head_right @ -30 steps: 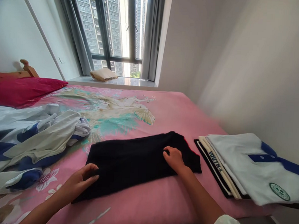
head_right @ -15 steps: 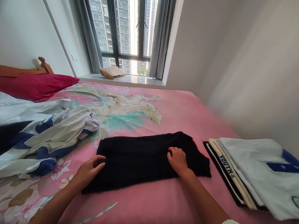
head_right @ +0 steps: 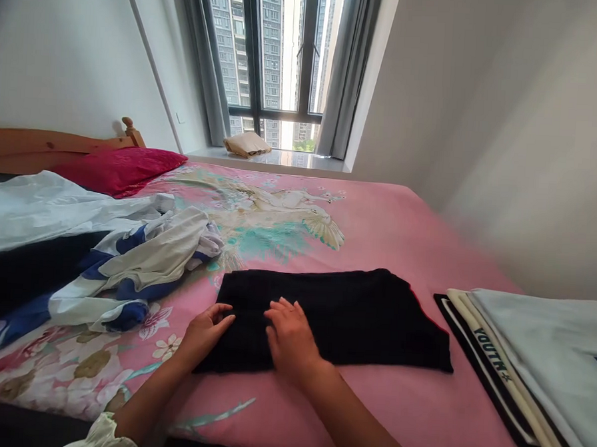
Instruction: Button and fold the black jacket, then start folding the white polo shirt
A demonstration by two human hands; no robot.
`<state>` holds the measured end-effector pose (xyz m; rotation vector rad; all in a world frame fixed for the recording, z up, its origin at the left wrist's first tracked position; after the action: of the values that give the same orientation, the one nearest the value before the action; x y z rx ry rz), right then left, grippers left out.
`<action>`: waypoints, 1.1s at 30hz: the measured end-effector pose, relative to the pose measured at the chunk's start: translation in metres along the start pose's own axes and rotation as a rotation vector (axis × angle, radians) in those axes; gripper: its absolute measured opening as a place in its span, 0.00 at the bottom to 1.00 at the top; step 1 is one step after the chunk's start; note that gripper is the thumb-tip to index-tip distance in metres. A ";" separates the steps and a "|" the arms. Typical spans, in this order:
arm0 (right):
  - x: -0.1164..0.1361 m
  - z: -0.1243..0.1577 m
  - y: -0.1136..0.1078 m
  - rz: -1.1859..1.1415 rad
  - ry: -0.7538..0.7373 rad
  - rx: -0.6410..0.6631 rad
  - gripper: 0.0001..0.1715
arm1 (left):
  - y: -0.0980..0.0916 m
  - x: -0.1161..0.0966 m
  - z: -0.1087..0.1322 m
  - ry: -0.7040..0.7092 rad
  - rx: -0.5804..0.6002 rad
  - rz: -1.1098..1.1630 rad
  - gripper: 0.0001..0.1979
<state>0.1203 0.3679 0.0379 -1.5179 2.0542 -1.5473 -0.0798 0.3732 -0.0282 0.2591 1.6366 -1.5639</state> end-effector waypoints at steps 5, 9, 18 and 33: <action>0.010 -0.035 0.049 -0.003 0.026 0.122 0.24 | -0.005 0.003 0.005 -0.016 -0.107 -0.040 0.17; -0.001 -0.050 0.082 0.011 0.046 0.184 0.27 | -0.026 0.021 0.014 0.034 -0.304 -0.087 0.19; -0.029 -0.049 0.099 -0.029 0.144 0.157 0.27 | -0.030 0.052 0.025 0.187 -0.187 -0.476 0.19; -0.039 -0.048 0.081 -0.059 0.226 -0.092 0.27 | 0.016 0.033 -0.012 0.285 -0.029 -0.180 0.23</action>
<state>0.0582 0.4243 -0.0203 -1.5085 2.2480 -1.7409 -0.0949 0.3745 -0.0635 0.3395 1.9463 -1.6967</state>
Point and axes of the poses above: each hand's wrist, its own z-axis away from the middle knuckle, its own y-axis out of the palm, x = y × z, the point moved 10 cm from there along -z, towards the middle knuckle, and after that the axes turned 12 degrees about -y, right-handed, at the moved point
